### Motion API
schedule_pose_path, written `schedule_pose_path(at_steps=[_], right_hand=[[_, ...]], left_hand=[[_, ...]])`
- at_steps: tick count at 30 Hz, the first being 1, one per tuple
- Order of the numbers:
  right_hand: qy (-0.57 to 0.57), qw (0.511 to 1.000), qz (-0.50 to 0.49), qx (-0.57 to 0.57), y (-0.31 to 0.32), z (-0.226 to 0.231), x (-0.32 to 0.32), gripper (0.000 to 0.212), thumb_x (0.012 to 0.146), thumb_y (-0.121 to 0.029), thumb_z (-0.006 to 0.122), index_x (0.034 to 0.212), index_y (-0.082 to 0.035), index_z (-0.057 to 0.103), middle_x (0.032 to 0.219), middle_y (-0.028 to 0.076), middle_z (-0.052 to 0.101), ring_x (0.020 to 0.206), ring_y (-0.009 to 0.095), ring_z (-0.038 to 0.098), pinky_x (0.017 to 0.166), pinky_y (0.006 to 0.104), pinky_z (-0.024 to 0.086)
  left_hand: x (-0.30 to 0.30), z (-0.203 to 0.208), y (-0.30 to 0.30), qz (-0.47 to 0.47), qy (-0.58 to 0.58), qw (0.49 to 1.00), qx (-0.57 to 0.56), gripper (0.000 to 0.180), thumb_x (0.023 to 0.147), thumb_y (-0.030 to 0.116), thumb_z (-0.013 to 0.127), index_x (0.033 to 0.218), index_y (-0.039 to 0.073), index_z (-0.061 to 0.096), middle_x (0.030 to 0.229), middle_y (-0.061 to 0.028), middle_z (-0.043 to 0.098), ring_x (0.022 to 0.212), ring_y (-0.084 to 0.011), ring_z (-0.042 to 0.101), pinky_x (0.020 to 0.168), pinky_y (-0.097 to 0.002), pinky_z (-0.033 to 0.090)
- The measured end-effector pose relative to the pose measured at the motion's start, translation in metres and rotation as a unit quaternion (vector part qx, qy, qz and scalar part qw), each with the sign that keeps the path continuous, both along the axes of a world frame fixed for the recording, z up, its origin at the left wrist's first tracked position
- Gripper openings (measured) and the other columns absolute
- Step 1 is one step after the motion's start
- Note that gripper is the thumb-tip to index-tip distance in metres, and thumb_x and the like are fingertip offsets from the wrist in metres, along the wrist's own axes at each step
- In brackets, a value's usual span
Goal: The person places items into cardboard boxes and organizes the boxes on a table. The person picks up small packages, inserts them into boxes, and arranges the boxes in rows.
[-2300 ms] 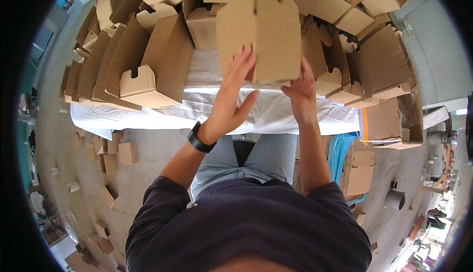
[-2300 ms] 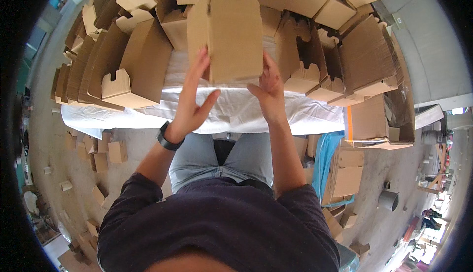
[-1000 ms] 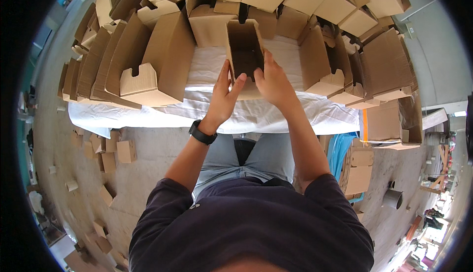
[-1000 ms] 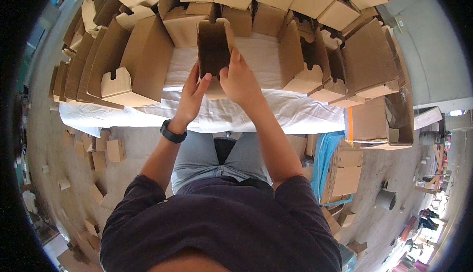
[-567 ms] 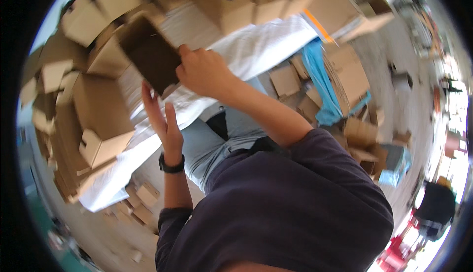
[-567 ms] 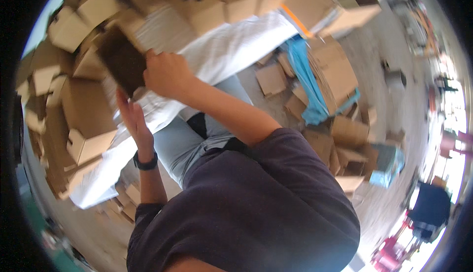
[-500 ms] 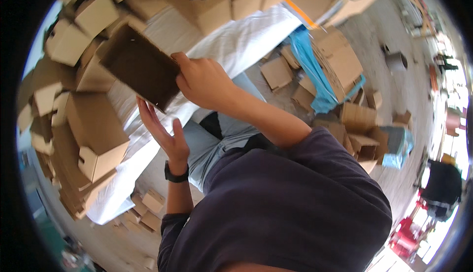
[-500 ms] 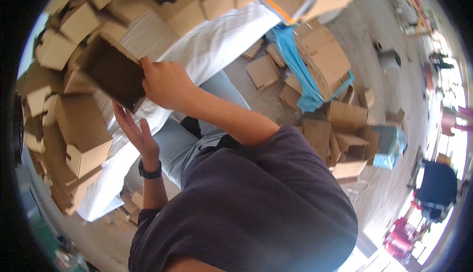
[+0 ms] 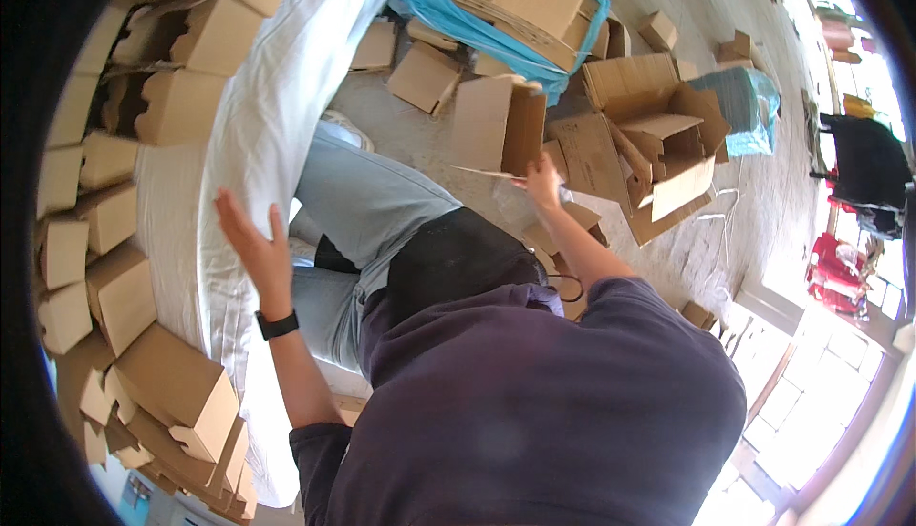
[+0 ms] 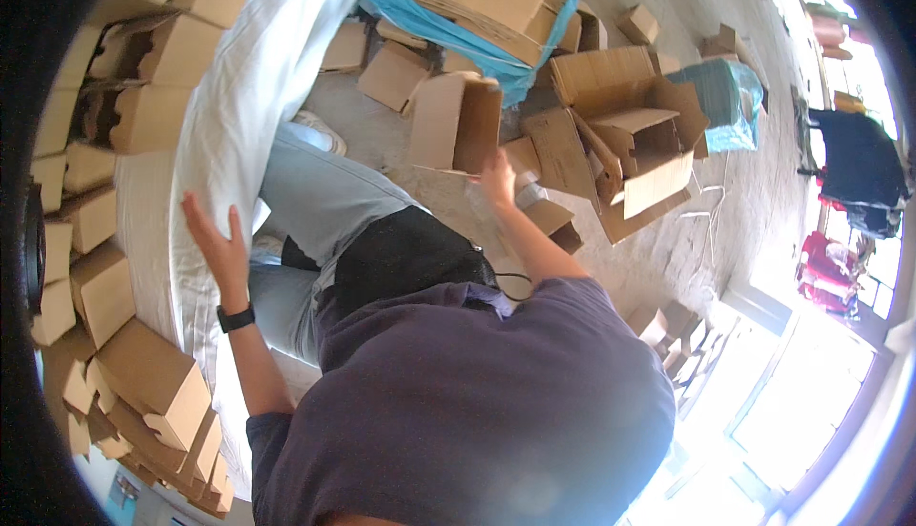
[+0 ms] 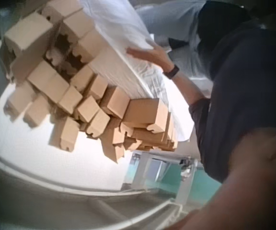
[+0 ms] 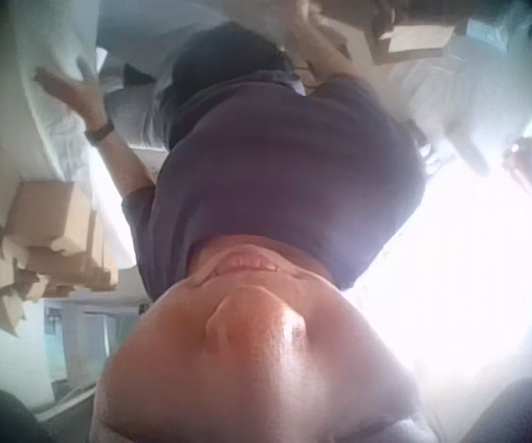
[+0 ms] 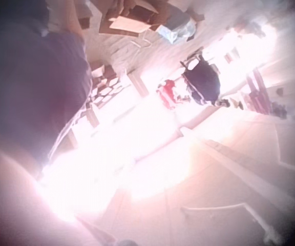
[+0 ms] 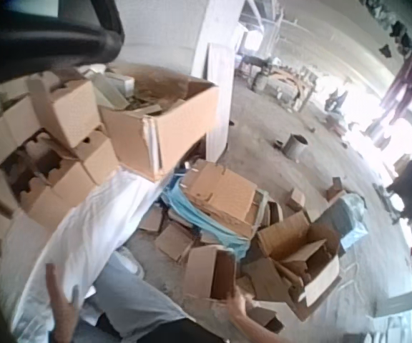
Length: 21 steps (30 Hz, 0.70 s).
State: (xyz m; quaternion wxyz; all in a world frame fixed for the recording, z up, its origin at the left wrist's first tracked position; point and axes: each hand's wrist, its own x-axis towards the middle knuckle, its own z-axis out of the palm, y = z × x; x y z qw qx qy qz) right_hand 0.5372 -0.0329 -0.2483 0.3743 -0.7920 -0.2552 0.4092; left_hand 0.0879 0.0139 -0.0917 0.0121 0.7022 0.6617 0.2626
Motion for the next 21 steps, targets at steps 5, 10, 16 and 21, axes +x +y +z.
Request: schedule_pose_path(at_steps=[5,10,16,21], right_hand=[[0.101,0.974,-0.098,-0.175,-0.003,-0.109,-0.024,0.032,0.093,-0.004,0.048,0.125,0.001,0.045,0.115,0.021,0.059,0.088,0.031,0.069,0.061,0.0377,0.063],[0.067,0.936,-0.133,-0.319,0.016,-0.206,-0.019,0.028,0.095,-0.01,0.043,0.121,-0.001,0.048,0.113,0.019,0.059,0.091,0.03,0.068,0.061,0.037,0.061],[0.141,0.922,-0.124,-0.339,0.017,-0.221,-0.012,0.029,0.092,-0.009,0.046,0.12,-0.002,0.049,0.115,0.018,0.057,0.095,0.03,0.064,0.071,0.0392,0.057],[0.196,0.919,-0.111,-0.325,0.022,-0.214,0.001,0.029,0.091,-0.008,0.049,0.119,-0.003,0.05,0.116,0.017,0.055,0.098,0.03,0.061,0.079,0.0411,0.053]], left_hand=[[-0.035,-0.032,-0.001,0.036,0.092,0.989,-0.109,0.082,0.093,0.038,0.058,0.15,-0.003,0.015,0.156,-0.0226,0.018,0.145,-0.0388,0.015,0.116,-0.0543,0.013],[-0.032,-0.014,0.007,0.016,0.101,0.982,-0.157,0.085,0.091,0.034,0.062,0.151,-0.002,0.013,0.157,-0.0225,0.014,0.146,-0.0383,0.012,0.117,-0.0515,0.012],[-0.033,-0.008,0.003,0.015,0.076,0.98,-0.182,0.086,0.089,0.032,0.064,0.15,-0.003,0.015,0.157,-0.0225,0.015,0.145,-0.0389,0.013,0.116,-0.0534,0.01],[-0.026,-0.008,0.002,0.044,0.076,0.977,-0.195,0.087,0.089,0.033,0.065,0.15,-0.003,0.014,0.157,-0.0222,0.014,0.146,-0.0388,0.013,0.116,-0.0536,0.01]])
